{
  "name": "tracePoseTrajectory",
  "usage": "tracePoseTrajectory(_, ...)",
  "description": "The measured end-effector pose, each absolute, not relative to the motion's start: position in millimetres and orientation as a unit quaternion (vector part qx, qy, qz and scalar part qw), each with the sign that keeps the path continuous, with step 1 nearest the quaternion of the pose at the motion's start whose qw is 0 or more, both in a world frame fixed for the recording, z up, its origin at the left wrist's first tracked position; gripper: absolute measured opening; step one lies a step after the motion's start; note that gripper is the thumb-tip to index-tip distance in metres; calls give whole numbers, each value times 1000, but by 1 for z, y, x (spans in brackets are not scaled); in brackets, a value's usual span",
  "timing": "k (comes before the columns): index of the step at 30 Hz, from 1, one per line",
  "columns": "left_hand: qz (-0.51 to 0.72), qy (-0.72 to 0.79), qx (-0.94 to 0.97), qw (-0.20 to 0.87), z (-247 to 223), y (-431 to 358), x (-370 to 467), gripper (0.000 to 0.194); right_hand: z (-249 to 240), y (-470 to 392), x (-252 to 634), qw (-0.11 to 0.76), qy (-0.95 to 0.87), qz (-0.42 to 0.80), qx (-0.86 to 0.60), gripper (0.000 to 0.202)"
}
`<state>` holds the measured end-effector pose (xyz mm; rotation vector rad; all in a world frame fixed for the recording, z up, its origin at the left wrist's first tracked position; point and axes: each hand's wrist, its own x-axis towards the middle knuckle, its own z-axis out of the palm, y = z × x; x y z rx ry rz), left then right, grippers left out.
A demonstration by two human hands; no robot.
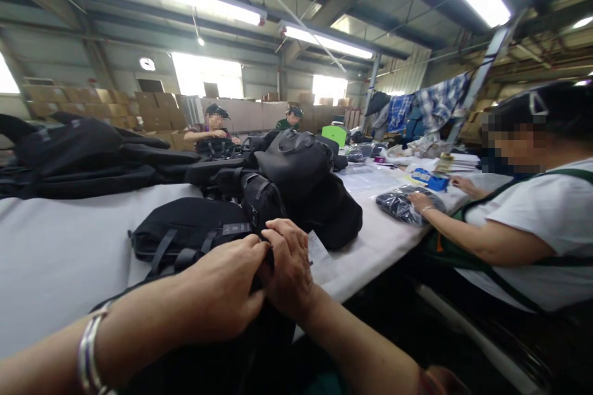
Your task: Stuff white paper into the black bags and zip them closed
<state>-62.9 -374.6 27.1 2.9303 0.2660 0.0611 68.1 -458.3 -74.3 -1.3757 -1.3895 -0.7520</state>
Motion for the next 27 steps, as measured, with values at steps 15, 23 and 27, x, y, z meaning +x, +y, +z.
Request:
tracePoseTrajectory(15,51,120,991,-2,12,-368,-44,30,-132,-513,143,662,-319,278,-619,62)
tracePoseTrajectory(23,40,70,997,-18,20,-397,3,35,-126,-521,146,692,-262,402,-540,52)
tracePoseTrajectory(27,29,44,998,-33,21,-401,20,30,-124,-522,144,763,-250,361,-474,41)
